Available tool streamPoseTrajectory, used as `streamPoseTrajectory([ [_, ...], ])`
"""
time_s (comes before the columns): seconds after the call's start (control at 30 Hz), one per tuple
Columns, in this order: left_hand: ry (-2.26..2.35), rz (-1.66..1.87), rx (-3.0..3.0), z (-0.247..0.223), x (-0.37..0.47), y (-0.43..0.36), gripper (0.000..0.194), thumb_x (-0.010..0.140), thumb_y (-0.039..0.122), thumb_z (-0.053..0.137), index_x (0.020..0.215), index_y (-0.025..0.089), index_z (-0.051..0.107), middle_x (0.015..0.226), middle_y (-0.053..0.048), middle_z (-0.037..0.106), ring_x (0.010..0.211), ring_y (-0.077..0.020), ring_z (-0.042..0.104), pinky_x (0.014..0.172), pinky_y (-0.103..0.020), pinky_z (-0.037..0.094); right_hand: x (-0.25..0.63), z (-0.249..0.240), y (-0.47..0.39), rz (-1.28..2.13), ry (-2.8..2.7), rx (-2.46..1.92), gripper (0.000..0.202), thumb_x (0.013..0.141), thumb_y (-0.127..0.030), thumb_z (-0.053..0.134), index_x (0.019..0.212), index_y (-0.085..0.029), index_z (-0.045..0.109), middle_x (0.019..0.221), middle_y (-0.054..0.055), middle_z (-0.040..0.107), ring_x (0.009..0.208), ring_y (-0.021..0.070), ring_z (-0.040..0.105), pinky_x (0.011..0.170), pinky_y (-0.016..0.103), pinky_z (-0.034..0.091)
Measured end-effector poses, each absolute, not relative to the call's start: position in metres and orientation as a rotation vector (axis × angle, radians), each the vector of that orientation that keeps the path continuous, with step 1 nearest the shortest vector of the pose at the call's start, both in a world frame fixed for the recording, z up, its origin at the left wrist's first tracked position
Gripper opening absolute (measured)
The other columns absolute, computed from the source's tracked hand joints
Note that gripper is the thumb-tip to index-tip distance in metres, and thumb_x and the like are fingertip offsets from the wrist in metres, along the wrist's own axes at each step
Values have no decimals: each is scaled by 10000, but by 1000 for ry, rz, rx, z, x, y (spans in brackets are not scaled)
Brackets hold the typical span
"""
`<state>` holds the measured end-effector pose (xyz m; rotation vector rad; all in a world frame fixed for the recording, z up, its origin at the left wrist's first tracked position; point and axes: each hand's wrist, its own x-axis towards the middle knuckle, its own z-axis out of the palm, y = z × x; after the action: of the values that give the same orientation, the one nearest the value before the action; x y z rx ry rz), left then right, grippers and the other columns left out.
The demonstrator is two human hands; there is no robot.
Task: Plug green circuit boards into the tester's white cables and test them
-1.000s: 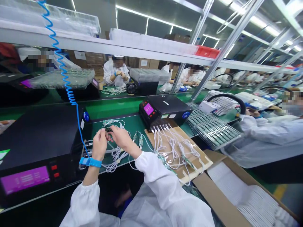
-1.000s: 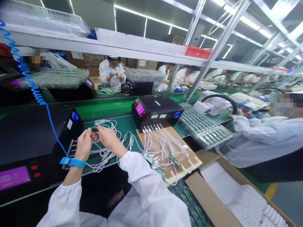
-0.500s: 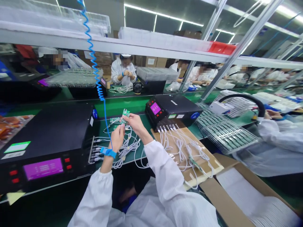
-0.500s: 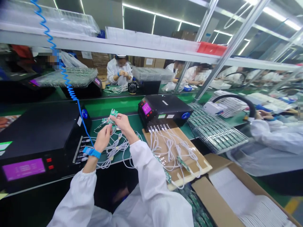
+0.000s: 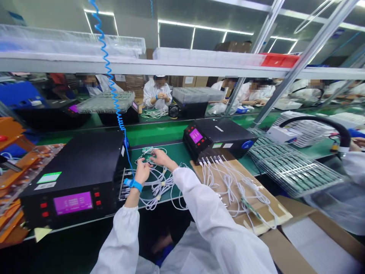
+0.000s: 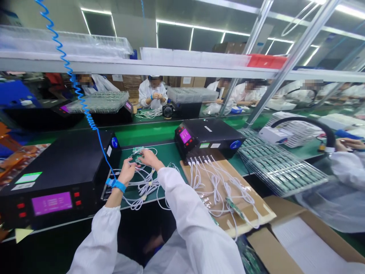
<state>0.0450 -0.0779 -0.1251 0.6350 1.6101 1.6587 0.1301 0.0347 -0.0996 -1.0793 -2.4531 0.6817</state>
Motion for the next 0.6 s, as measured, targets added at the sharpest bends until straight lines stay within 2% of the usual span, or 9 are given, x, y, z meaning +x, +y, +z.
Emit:
streamPoseTrajectory([
  [0.1,1541,1654,504,-125,45,-72,203,945,96,624,1116,153,532,787,-13,654,770,-163,709,781,-304,558,128,-98,29,303,-2779,-1028,258,901,-123,628,1153,-149,674,1326,170,669,1161,288,676,995,398,527],
  [0.23,1491,1623,467,-123,43,-71,54,960,166,630,955,120,602,768,-51,671,768,-170,692,762,-302,543,136,-79,23,112,-2874,-1007,219,984,-170,528,1149,-155,672,1326,167,655,1126,284,690,933,375,548],
  [0.33,1452,1591,459,-122,41,-68,215,921,306,710,836,117,650,779,-75,688,803,-196,688,754,-309,534,145,-64,17,40,-2834,-985,235,1025,-249,525,1221,-155,614,1300,157,669,1114,272,690,920,362,545],
  [0.43,1415,1581,496,-123,41,-60,397,847,510,764,771,135,657,740,-55,667,772,-198,660,714,-302,510,155,-58,13,-36,-2829,-939,256,1048,-271,507,1269,-160,573,1245,146,703,1139,266,678,922,351,534],
  [0.6,1438,1669,804,-130,48,-49,610,759,784,670,675,191,557,658,-17,632,675,-180,594,665,-296,461,164,-58,16,-166,-2887,-918,242,1048,-289,511,1244,-207,626,1203,126,712,1122,270,680,886,340,520],
])
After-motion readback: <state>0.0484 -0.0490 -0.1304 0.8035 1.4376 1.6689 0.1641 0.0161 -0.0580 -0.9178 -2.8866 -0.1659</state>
